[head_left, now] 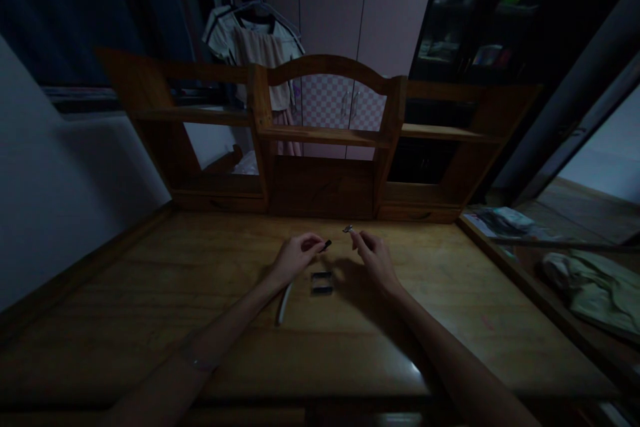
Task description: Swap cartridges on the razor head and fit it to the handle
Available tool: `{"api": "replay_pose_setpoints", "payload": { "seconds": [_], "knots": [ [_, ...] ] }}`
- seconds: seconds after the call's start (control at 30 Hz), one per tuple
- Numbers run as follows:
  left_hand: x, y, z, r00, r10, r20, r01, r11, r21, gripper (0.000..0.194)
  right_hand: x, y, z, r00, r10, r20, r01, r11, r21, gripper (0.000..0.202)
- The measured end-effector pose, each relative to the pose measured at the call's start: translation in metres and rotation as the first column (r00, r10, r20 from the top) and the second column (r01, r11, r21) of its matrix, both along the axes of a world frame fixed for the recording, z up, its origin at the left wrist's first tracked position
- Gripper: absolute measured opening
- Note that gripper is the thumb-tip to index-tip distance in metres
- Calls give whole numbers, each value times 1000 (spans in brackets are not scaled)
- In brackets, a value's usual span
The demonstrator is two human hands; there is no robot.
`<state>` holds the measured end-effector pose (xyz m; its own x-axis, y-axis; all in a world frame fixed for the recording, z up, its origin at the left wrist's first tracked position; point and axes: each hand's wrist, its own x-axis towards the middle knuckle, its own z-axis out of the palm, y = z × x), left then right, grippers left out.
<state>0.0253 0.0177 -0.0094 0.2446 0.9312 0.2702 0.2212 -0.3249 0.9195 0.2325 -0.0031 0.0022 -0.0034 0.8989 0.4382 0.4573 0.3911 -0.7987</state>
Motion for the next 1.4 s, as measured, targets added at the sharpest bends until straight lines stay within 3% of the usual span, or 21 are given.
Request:
{"api": "replay_pose_setpoints", "payload": {
  "seconds": [0.1, 0.23, 0.37, 0.53, 0.87, 1.03, 1.2, 1.4],
  "knots": [
    [-6, -6, 11, 974, -30, -224, 61, 989, 132, 21, 2, 2, 1, 999, -38, -6, 38, 999, 10, 46],
    [-12, -11, 16, 918, -156, -364, 169, 986, 5, 20, 1, 2, 0, 998, -59, 29, 59, 998, 7, 48],
    [-13, -11, 7, 909, -224, -351, 193, 974, -120, 20, -1, 1, -1, 995, -66, 78, 64, 998, 25, 48],
    [-11, -9, -6, 916, -207, -344, 164, 975, -149, 18, -3, 0, 0, 994, -49, 94, 46, 998, 29, 47],
    [-11, -8, -6, 906, -243, -347, 184, 964, -194, 19, -4, -2, 1, 988, -65, 138, 60, 997, 46, 48],
    [-11, -6, -16, 912, -227, -343, 144, 957, -251, 22, -4, -2, 0, 988, -61, 140, 54, 997, 52, 47],
    [-11, -3, -23, 904, -196, -381, 124, 971, -205, 19, -4, -2, -1, 986, -69, 155, 62, 997, 49, 47],
    [-10, -9, -12, 888, -188, -418, 156, 982, -111, 21, -5, -2, -2, 984, -62, 168, 54, 997, 52, 47]
  ]
}}
